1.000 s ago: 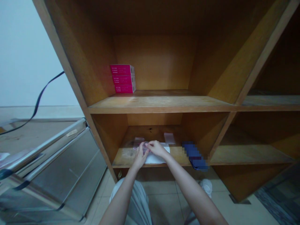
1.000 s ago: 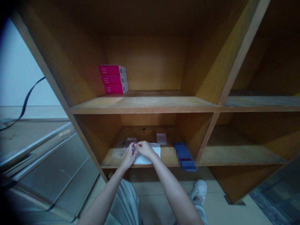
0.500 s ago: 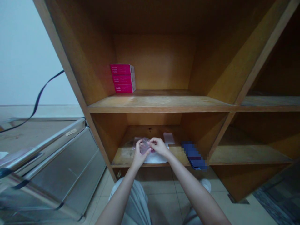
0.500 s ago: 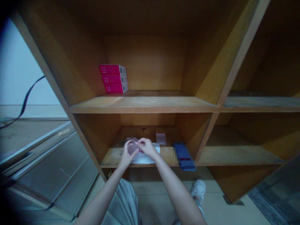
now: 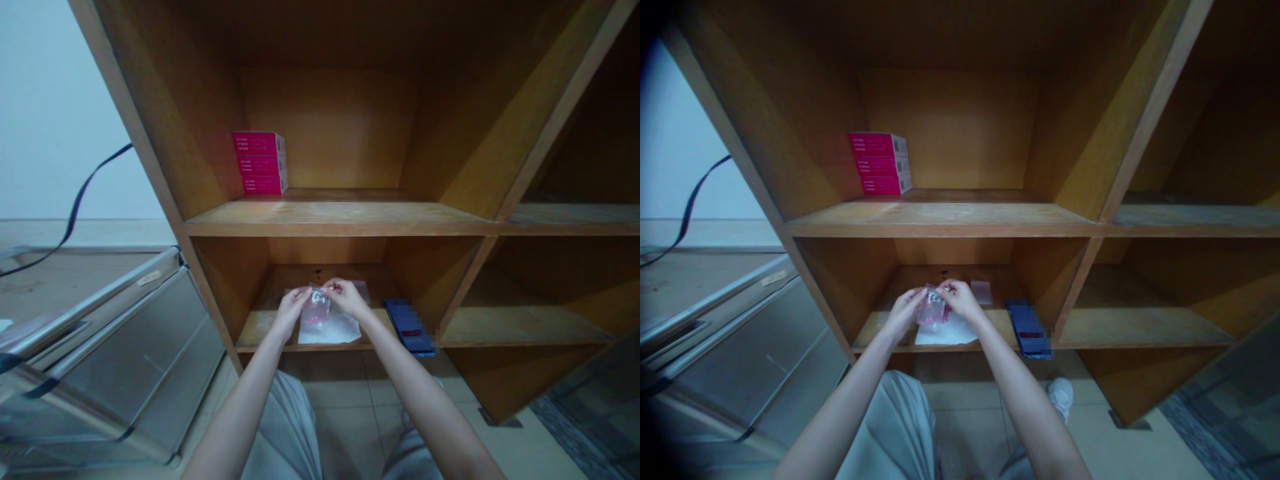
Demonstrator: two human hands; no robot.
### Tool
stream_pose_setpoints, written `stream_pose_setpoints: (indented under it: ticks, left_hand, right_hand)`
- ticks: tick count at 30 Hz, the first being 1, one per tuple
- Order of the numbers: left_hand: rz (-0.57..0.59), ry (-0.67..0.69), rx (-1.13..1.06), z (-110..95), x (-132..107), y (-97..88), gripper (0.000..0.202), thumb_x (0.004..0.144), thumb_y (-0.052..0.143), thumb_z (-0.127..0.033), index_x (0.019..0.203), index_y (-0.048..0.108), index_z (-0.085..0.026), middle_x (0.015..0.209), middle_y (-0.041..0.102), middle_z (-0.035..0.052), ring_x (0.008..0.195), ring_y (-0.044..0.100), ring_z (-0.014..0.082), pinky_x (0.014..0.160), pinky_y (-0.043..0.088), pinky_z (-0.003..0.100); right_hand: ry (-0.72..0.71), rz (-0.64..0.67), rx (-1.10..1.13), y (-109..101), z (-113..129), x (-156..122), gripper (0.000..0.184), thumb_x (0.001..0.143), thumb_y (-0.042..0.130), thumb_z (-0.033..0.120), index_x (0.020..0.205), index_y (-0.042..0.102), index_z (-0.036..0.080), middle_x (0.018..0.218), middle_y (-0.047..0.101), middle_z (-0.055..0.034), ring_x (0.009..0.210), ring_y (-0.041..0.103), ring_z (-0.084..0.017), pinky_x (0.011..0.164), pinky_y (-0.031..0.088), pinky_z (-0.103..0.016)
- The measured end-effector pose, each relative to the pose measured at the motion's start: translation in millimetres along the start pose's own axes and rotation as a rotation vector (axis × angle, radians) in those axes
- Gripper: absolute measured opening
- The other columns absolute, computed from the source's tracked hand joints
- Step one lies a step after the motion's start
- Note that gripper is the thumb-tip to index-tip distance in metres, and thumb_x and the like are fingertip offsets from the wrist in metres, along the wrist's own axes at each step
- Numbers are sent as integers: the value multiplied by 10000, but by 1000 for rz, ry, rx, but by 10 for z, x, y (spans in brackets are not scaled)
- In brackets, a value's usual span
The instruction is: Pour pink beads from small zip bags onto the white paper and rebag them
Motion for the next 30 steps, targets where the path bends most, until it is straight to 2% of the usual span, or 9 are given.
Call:
stream_pose_setpoints:
  ticks: [4, 8, 13, 17, 25, 28, 30]
  left_hand:
    - [9, 7, 22, -73, 66, -1, 358, 641, 623, -398, 866, 623, -120, 780, 658, 73, 626, 584, 139, 567, 441, 237]
    - [-36, 5, 4, -171, 66, 34, 333, 616, 643, -381, 832, 636, -127, 789, 666, 73, 621, 596, 142, 575, 454, 240]
    - [-72, -8, -87, -201, 46, 95, 333, 612, 646, -362, 846, 623, -126, 786, 664, 69, 577, 599, 141, 555, 482, 262]
    - [-95, 10, -125, -177, 45, 124, 320, 614, 644, -346, 833, 618, -114, 730, 662, 59, 546, 593, 134, 544, 494, 269]
    - [-163, 1, -73, -164, 32, 117, 267, 611, 643, -290, 796, 621, -100, 647, 660, 58, 513, 605, 145, 484, 461, 229]
    - [-132, -20, -70, -155, 30, 104, 246, 625, 634, -291, 782, 615, -103, 636, 659, 63, 521, 609, 146, 481, 458, 221]
    - [-46, -59, -100, -149, 34, 115, 246, 640, 624, -301, 791, 607, -108, 639, 658, 66, 524, 611, 143, 485, 462, 222]
  right_hand:
    - [-29, -23, 0, -30, 14, 5, 202, 713, 556, 329, 760, 590, 135, 681, 578, -16, 613, 504, -109, 582, 383, -213]
    - [21, -148, 109, -43, -50, 6, 247, 678, 594, 343, 828, 582, 147, 660, 564, -1, 601, 493, -111, 559, 368, -212]
    - [140, -190, 288, 12, -92, -31, 237, 665, 589, 386, 677, 597, 149, 607, 574, 4, 548, 483, -105, 539, 352, -216]
    - [175, -255, 391, 35, -100, -52, 214, 624, 621, 359, 677, 617, 151, 642, 608, -3, 573, 507, -111, 575, 366, -225]
    - [194, -286, 381, 22, -96, -70, 171, 587, 640, 317, 573, 617, 149, 543, 584, 2, 522, 484, -108, 551, 351, -234]
    - [183, -283, 386, 12, -104, -83, 172, 592, 635, 309, 533, 599, 153, 530, 575, 5, 521, 482, -108, 552, 351, -235]
    - [183, -292, 402, 6, -121, -91, 159, 588, 636, 302, 539, 601, 154, 547, 584, 3, 526, 486, -108, 553, 353, -233]
Point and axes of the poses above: each hand's wrist, its own x-axis towards the middle knuckle, its own y-axis out of the palm, z = x × y, the point moved 3 cm from there along x, towards the middle knuckle
